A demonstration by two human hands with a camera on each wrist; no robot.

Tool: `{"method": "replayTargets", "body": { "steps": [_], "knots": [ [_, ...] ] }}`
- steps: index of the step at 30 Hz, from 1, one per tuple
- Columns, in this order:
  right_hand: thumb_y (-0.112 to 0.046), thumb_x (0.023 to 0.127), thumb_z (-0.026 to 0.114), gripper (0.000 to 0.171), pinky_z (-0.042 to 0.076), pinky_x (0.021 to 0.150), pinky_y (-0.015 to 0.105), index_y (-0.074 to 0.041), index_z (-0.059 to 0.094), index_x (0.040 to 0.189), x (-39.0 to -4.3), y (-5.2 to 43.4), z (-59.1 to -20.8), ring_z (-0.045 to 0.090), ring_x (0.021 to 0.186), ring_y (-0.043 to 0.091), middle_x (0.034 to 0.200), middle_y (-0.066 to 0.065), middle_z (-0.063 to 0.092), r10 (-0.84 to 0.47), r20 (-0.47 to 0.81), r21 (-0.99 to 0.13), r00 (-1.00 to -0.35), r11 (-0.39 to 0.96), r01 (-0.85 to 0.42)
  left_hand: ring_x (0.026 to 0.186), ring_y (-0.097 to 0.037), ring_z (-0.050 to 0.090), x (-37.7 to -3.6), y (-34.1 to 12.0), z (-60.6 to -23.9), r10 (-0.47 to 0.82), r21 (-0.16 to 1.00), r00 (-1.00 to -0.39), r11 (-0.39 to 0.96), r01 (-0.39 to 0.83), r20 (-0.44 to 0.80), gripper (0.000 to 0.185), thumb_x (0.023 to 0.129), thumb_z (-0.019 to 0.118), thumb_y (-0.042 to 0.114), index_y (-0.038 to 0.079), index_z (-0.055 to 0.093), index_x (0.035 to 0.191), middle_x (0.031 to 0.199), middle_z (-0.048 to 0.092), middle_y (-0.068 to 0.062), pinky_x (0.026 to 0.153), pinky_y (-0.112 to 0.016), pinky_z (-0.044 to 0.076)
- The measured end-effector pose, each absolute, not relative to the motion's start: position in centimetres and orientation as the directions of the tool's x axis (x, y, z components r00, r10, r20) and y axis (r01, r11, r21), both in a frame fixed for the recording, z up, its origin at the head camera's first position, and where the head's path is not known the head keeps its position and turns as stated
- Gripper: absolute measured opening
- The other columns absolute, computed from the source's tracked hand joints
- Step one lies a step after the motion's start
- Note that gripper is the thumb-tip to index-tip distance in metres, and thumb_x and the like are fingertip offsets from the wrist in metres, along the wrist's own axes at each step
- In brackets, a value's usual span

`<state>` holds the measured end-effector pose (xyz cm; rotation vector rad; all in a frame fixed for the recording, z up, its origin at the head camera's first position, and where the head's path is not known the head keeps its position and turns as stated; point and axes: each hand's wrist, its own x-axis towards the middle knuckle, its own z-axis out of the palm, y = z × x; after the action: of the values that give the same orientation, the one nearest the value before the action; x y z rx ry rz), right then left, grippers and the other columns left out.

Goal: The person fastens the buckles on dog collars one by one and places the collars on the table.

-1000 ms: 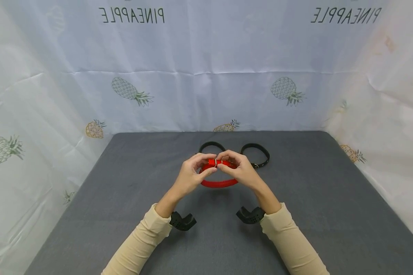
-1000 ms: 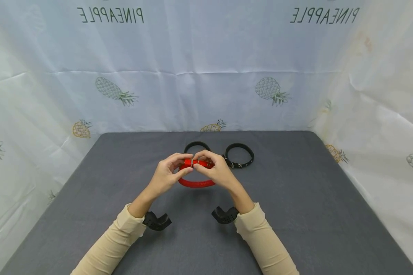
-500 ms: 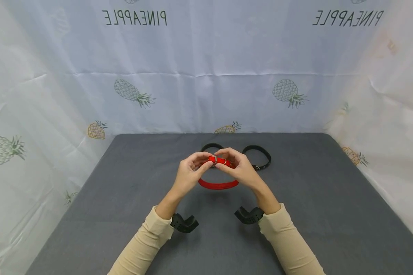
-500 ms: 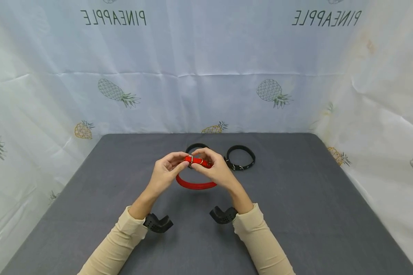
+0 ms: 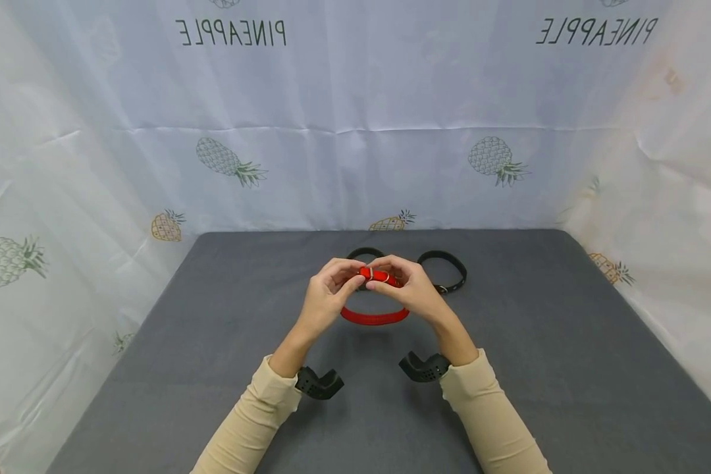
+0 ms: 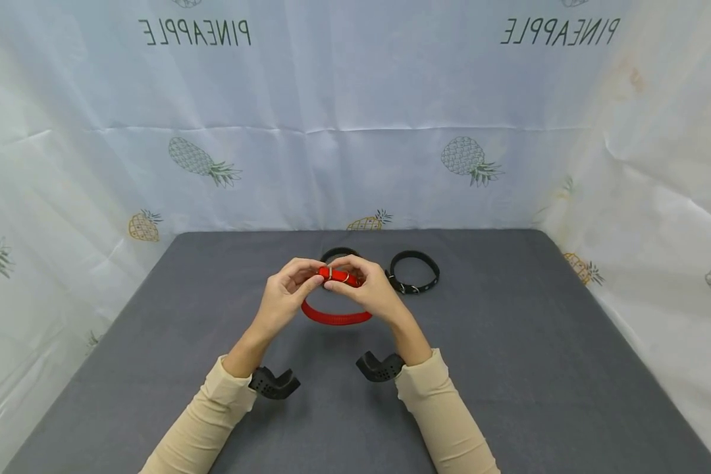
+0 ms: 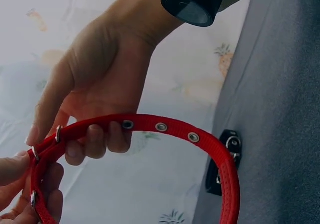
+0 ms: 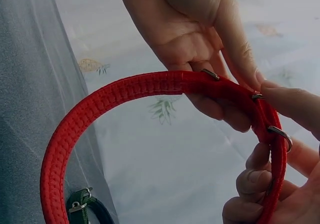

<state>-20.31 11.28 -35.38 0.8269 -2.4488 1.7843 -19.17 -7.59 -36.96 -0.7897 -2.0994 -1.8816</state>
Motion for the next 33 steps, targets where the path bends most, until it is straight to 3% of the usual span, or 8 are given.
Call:
{"method": "replayTargets", "body": {
  "steps": [8,15,26,33],
  "knots": [
    [-0.006,0.088,0.068,0.029,0.050,0.070,0.020,0.003,0.062,0.115,-20.34,11.19,-35.66,0.058,0.076,0.004,0.100,0.026,0.065,-0.419,0.314,-0.879,-0.852,0.212,-0.427,0.094,0.001,0.062,-19.16,-7.75,-37.32,0.265,0.856,-0.833,0.049,0.514,0.485,0.025,0.094,0.060,0.004,-0.007,0.062,0.116,0.114,0.056,-0.024,0.087,-0.014,0.053],
    [-0.004,0.089,0.067,0.028,0.052,0.074,0.020,0.003,0.060,0.115,-20.41,10.95,-36.00,0.060,0.080,0.000,0.104,0.026,0.064,-0.410,0.329,-0.872,-0.851,0.213,-0.440,0.095,-0.002,0.061,-19.44,-7.86,-37.56,0.268,0.830,-0.815,0.083,0.551,0.514,0.024,0.093,0.060,0.003,-0.005,0.063,0.115,0.112,0.058,-0.022,0.086,-0.015,0.052],
    [-0.005,0.089,0.067,0.028,0.051,0.071,0.020,0.002,0.060,0.115,-20.66,11.00,-36.05,0.059,0.078,0.003,0.109,0.025,0.065,-0.391,0.339,-0.871,-0.855,0.213,-0.443,0.105,-0.032,0.062,-19.56,-8.07,-37.00,0.265,0.832,-0.824,0.118,0.543,0.500,0.024,0.093,0.060,0.003,-0.005,0.061,0.116,0.115,0.061,-0.022,0.093,-0.028,0.054],
    [-0.005,0.089,0.066,0.026,0.051,0.071,0.022,0.003,0.060,0.113,-20.65,11.02,-36.20,0.058,0.078,0.005,0.106,0.024,0.064,-0.372,0.351,-0.879,-0.859,0.185,-0.439,0.103,-0.030,0.064,-19.41,-8.36,-36.80,0.227,0.850,-0.849,0.125,0.512,0.477,0.025,0.094,0.059,0.005,-0.005,0.059,0.118,0.115,0.063,-0.023,0.086,-0.019,0.054]
  ]
}}
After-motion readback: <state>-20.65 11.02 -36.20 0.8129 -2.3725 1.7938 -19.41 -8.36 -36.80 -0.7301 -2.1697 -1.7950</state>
